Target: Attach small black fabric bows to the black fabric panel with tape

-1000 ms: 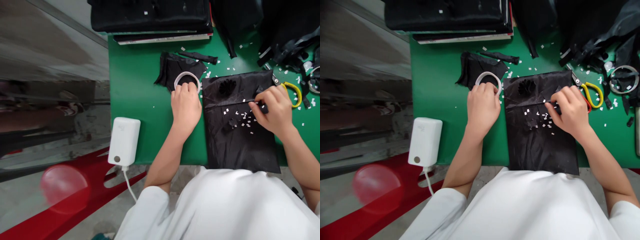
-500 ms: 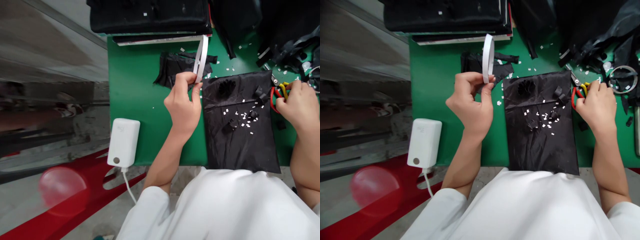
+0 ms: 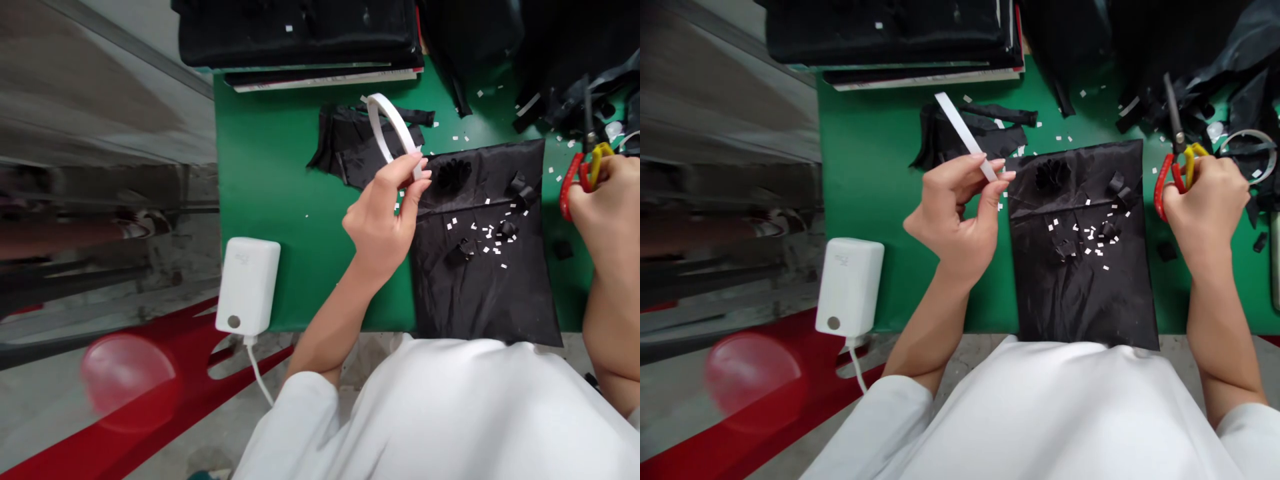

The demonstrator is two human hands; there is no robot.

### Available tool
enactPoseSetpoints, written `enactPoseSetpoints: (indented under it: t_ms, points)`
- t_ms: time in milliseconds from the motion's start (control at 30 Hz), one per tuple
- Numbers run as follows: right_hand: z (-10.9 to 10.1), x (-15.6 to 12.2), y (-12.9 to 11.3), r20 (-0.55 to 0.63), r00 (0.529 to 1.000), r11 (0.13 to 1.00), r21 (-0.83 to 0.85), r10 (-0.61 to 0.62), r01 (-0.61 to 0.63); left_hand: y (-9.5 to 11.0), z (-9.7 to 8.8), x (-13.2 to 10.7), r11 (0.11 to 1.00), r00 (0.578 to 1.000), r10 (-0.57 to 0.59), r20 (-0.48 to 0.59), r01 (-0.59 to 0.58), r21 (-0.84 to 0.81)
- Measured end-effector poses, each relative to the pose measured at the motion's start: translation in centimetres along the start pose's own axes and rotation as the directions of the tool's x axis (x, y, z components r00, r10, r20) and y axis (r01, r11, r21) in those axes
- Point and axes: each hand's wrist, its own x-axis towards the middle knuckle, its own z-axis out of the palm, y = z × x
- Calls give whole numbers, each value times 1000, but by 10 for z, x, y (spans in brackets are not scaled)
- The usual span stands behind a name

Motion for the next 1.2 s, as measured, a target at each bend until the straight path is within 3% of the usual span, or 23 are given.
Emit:
enactPoseSetpoints:
  t_ms: [67, 167, 267, 367, 467, 633, 700, 867, 1200]
  points:
    - [-1, 1, 0, -142, 990, 997, 72, -21, 32, 4, 0, -1, 999, 1000, -1, 19, 2, -38]
    - [-5, -3, -4, -303, 951, 919, 357, -57, 169, 8, 2, -1, 993, 1000, 28, 8, -27, -114]
    - [-10, -13, -12, -296, 946, 768, 574, -130, 285, 9, 4, 1, 973, 992, 110, -55, -119, -198]
    - [-13, -25, -22, -261, 932, 704, 612, -251, 360, 7, 5, 1, 964, 991, 132, -32, -136, -230]
    - [-13, -37, -29, -264, 889, 676, 579, -373, 456, 7, 5, 0, 979, 994, 95, 46, -85, -188]
    - [-5, -47, -34, -350, 738, 619, 403, -577, 675, 11, 4, -4, 984, 991, 82, 106, -63, -169]
    - [-2, -47, -34, -369, 706, 625, 330, -604, 708, 12, 3, -5, 984, 988, 104, 110, -86, -157]
    - [1, -44, -32, -384, 692, 679, 196, -611, 708, 12, 4, -4, 983, 975, 180, 130, -174, -57]
    - [0, -43, -32, -445, 665, 688, 138, -600, 713, 9, 9, -2, 920, 919, 389, 60, -384, -76]
